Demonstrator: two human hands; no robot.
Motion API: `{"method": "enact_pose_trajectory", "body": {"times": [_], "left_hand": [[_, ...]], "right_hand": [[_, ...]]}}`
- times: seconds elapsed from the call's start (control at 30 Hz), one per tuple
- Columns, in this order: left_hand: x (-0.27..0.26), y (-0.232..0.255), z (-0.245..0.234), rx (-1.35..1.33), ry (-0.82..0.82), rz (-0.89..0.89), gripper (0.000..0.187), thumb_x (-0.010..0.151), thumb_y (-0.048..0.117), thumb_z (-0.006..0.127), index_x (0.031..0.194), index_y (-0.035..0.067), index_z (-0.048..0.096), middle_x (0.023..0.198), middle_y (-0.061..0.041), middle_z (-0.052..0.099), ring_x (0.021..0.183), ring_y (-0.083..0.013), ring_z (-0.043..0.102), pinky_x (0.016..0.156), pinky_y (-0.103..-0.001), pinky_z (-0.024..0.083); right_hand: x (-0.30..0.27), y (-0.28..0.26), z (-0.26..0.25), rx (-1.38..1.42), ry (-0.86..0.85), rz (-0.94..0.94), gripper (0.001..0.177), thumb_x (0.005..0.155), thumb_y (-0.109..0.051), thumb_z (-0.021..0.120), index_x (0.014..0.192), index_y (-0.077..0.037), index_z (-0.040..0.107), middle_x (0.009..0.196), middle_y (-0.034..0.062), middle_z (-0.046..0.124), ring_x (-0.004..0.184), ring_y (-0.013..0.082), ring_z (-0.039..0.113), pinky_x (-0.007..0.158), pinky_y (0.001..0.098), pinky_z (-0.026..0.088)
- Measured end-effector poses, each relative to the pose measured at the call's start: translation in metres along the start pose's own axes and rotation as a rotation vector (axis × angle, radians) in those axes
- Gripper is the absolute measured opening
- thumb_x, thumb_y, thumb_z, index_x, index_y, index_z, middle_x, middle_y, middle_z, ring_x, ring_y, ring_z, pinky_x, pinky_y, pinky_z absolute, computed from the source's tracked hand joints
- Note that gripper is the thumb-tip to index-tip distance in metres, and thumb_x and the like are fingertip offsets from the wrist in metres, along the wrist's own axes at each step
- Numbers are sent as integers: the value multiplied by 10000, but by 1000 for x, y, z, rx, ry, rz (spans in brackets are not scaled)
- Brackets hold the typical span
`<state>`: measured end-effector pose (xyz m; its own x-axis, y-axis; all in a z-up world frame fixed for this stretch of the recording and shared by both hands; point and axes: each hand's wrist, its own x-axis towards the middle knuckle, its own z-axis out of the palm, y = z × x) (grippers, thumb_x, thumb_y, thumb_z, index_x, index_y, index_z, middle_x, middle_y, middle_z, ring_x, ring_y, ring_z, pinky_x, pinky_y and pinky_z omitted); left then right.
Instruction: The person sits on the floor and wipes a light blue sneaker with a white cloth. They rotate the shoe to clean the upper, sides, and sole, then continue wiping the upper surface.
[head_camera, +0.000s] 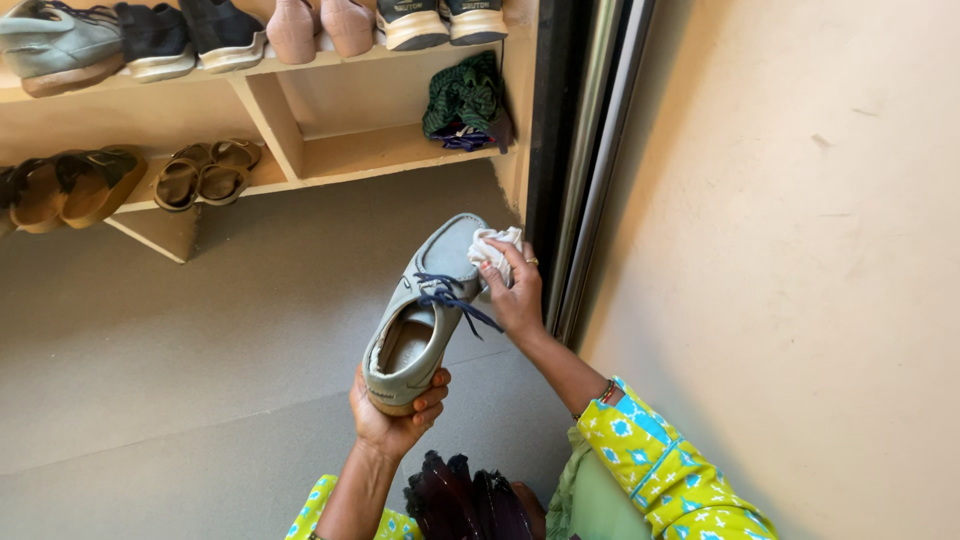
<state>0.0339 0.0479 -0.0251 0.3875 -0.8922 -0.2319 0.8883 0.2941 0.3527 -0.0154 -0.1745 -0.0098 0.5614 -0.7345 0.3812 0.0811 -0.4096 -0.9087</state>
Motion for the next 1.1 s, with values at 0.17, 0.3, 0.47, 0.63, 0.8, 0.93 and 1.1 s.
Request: {"method": "enact_pose_trajectory", "body": {"times": [0.17, 0.3, 0.47, 0.63, 0.8, 0.93, 1.1], "left_hand": [[9, 2, -7, -145, 5, 27, 795, 887, 641, 296, 1167, -49, 575, 857, -171, 577, 543, -133, 447, 406, -236, 354], [16, 1, -13, -257, 60, 40, 759, 876, 624, 341, 1153, -45, 569, 896, -180, 574, 574, -157, 460, 461, -265, 366], [25, 0, -21, -301, 202, 82, 690, 858, 622, 355, 1114, 41, 625, 878, -153, 613, 553, -188, 488, 451, -295, 369], [34, -1, -32, -321, 342, 119, 654, 879, 619, 351, 1107, 83, 648, 901, -120, 656, 558, -198, 518, 452, -304, 375], [37, 3, -33, -308, 456, 150, 637, 890, 628, 351, 1161, 146, 668, 953, -94, 688, 722, -232, 629, 587, -367, 499], [37, 9, -29, -269, 557, 131, 669, 891, 597, 290, 1257, 158, 639, 1123, -99, 724, 1029, -301, 683, 895, -473, 544], [42, 8, -36, -104, 434, 278, 652, 941, 534, 332, 1301, 77, 627, 1177, -130, 721, 1086, -314, 683, 947, -472, 559]], "right_hand": [[-28, -20, 21, 44, -90, -149, 321, 955, -52, 634, 1275, -44, 650, 1274, 151, 619, 1179, 280, 625, 1015, 373, 493], [-49, -35, 29, 5, -176, -251, 425, 890, 40, 588, 1303, -43, 639, 1311, 177, 640, 1256, 329, 620, 1070, 402, 471], [-66, -47, 35, -29, -230, -261, 401, 899, 42, 659, 1294, -24, 623, 1273, 192, 629, 1204, 358, 623, 1011, 412, 481], [-75, -49, 38, -61, -302, -269, 391, 885, 28, 657, 1269, -42, 637, 1222, 183, 627, 1103, 337, 665, 933, 403, 534], [-88, -46, 44, -121, -342, -365, 368, 876, -9, 699, 1239, -62, 661, 1176, 181, 620, 994, 324, 666, 841, 420, 566], [-95, -42, 45, -307, -324, -741, 369, 820, -58, 732, 1187, -91, 699, 1181, 190, 596, 1066, 362, 630, 938, 546, 534], [-97, -40, 42, -577, -409, -1056, 334, 845, -133, 724, 1178, -102, 710, 1216, 204, 584, 1101, 420, 576, 879, 504, 579]]}}
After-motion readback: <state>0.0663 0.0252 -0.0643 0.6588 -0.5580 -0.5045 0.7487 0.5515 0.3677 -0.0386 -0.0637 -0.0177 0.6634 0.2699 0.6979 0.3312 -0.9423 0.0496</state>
